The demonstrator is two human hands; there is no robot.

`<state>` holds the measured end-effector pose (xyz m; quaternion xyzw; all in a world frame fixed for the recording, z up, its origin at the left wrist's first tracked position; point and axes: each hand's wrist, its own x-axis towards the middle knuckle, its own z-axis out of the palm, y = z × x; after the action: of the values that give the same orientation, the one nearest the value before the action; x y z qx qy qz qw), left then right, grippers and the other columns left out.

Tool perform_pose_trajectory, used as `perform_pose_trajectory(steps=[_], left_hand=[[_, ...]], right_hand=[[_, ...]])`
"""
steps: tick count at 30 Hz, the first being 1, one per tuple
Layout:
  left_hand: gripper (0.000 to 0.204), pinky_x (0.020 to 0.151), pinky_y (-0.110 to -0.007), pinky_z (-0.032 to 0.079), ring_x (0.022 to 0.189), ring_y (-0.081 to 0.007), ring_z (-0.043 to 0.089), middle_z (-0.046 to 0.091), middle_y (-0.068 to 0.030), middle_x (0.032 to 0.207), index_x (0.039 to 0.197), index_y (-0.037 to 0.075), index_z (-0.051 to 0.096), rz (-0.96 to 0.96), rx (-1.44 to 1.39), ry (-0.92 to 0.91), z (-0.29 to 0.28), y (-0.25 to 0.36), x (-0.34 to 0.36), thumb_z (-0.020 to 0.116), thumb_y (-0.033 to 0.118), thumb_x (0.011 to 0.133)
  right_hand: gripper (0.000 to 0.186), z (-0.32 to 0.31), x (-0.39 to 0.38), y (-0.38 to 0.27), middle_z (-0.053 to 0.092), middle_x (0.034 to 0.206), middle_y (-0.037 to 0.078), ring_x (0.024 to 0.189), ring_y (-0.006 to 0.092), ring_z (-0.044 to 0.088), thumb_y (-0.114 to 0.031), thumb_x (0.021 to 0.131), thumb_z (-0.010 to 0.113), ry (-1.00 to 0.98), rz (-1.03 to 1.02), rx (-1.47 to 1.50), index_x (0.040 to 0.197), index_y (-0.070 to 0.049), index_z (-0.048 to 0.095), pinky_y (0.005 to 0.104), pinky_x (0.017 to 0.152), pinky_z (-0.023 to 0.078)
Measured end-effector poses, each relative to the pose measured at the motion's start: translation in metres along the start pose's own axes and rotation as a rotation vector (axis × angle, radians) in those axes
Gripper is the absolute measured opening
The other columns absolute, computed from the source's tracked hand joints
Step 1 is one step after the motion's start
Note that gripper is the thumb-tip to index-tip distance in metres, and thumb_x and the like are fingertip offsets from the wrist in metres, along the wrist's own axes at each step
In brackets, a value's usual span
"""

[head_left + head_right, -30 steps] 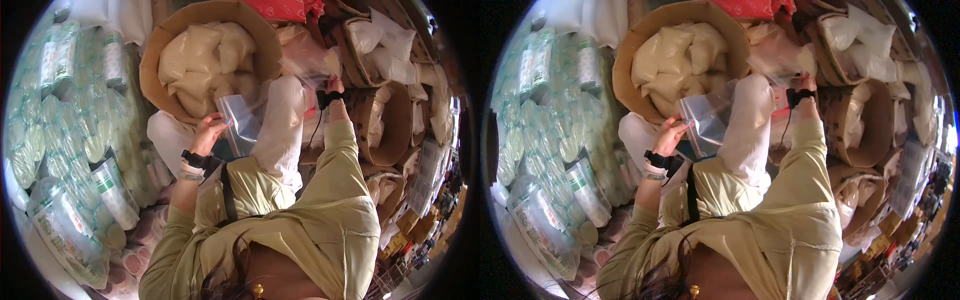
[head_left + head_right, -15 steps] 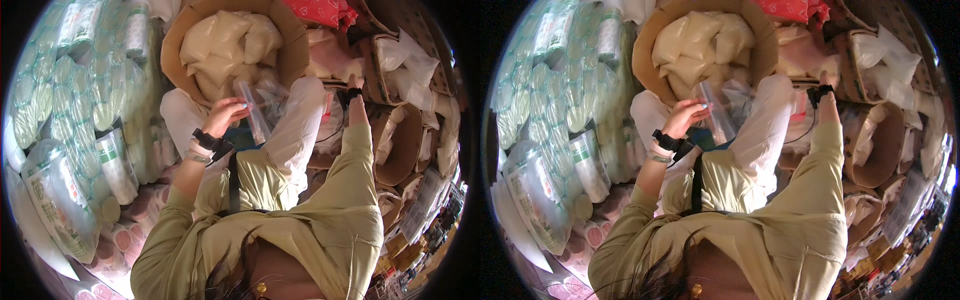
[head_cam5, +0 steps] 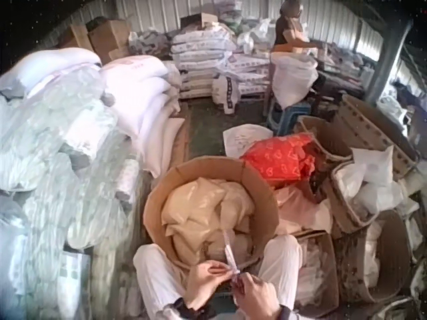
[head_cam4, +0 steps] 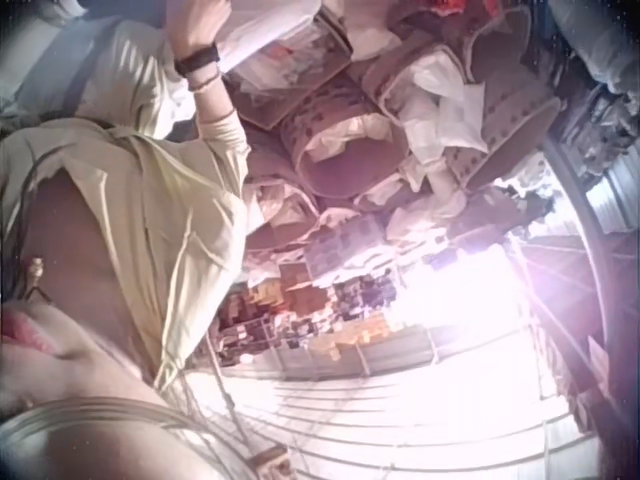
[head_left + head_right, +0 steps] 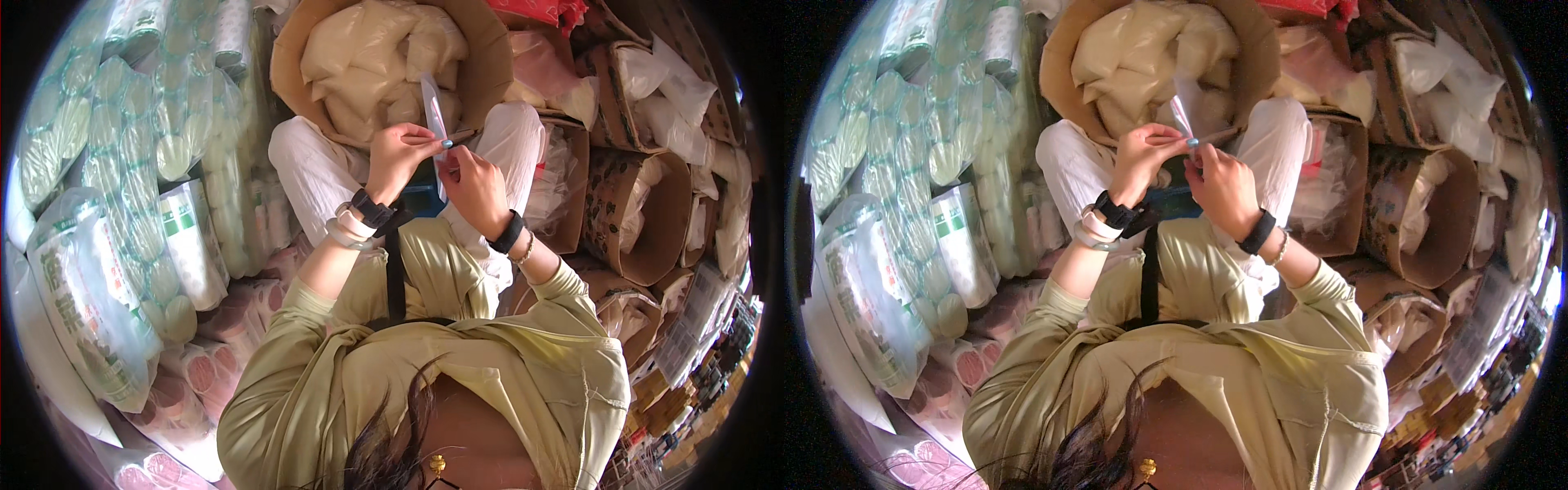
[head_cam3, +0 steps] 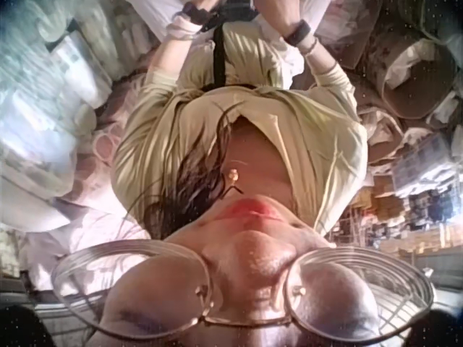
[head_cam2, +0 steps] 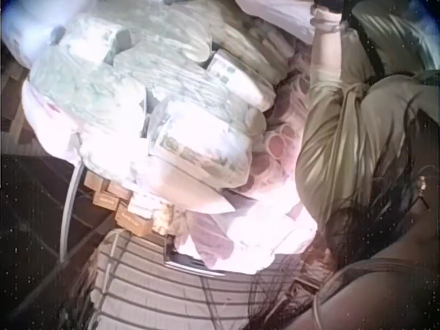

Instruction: Filling and sealing small plastic bags with white granular material in a warehouse setting.

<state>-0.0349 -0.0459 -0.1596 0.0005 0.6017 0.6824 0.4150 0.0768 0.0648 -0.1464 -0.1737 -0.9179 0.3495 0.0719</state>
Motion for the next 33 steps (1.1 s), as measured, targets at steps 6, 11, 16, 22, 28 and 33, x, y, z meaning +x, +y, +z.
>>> perform_pose_trajectory(steps=[6, 11, 16, 22, 28, 33], left_hand=[[0.017, 0.07, -0.023, 0.051, 0.075, -0.0116, 0.065, 0.069, -0.0105, 0.083, 0.096, -0.006, 0.062, 0.109, 0.084, -0.113, -0.012, -0.001, -0.008, 0.068, 0.002, 0.082], [0.008, 0.083, -0.026, 0.048, 0.09, -0.0117, 0.061, 0.065, -0.0044, 0.095, 0.098, 0.002, 0.062, -0.078, -0.17, -0.231, -0.02, 0.012, -0.02, 0.06, 0.007, 0.091], [0.008, 0.088, -0.03, 0.046, 0.09, -0.0125, 0.058, 0.063, -0.0034, 0.093, 0.096, 0.004, 0.062, -0.131, -0.319, -0.315, -0.029, 0.01, -0.029, 0.057, 0.009, 0.093], [0.01, 0.084, -0.028, 0.045, 0.089, -0.0133, 0.058, 0.062, -0.0034, 0.092, 0.095, 0.002, 0.063, -0.075, -0.273, -0.257, -0.032, 0.005, -0.036, 0.058, 0.01, 0.092], [0.012, 0.077, -0.025, 0.044, 0.08, -0.0102, 0.056, 0.062, -0.0017, 0.085, 0.095, -0.001, 0.063, 0.017, -0.052, -0.188, -0.037, 0.013, -0.045, 0.056, 0.004, 0.087], [0.012, 0.063, -0.02, 0.041, 0.069, -0.0052, 0.052, 0.059, 0.0016, 0.073, 0.089, -0.001, 0.064, 0.077, 0.326, -0.132, -0.05, 0.002, -0.052, 0.055, 0.007, 0.086]], right_hand=[[0.017, -0.002, 0.01, 0.001, 0.062, 0.063, 0.013, 0.059, 0.025, 0.064, -0.014, 0.086, 0.064, -0.137, 0.061, 0.501, 0.079, 0.0, 0.06, 0.0355, 0.053, 0.048], [0.024, -0.013, 0.015, 0.002, 0.055, 0.06, -0.002, 0.056, 0.0044, 0.049, -0.02, 0.092, 0.062, -0.437, 0.16, 0.786, 0.076, -0.002, 0.061, 0.0241, 0.05, 0.038], [0.023, -0.018, 0.014, -0.002, 0.053, 0.063, -0.005, 0.057, 0.0038, 0.046, -0.02, 0.091, 0.064, -0.522, 0.273, 1.052, 0.073, -0.006, 0.06, 0.0192, 0.052, 0.032], [0.021, -0.008, 0.011, 0.005, 0.052, 0.065, -0.006, 0.061, 0.0021, 0.046, -0.017, 0.091, 0.062, -0.571, 0.489, 1.436, 0.072, -0.009, 0.058, 0.019, 0.054, 0.032], [0.021, -0.004, 0.013, 0.003, 0.051, 0.066, -0.007, 0.062, 0.0012, 0.045, -0.016, 0.093, 0.058, -0.526, 0.586, 1.475, 0.074, -0.008, 0.059, 0.0195, 0.055, 0.034], [0.029, 0.004, 0.008, 0.003, 0.044, 0.06, -0.007, 0.06, 0.0021, 0.036, -0.017, 0.094, 0.055, -0.509, 0.205, 0.853, 0.07, -0.001, 0.056, 0.0228, 0.051, 0.031]])
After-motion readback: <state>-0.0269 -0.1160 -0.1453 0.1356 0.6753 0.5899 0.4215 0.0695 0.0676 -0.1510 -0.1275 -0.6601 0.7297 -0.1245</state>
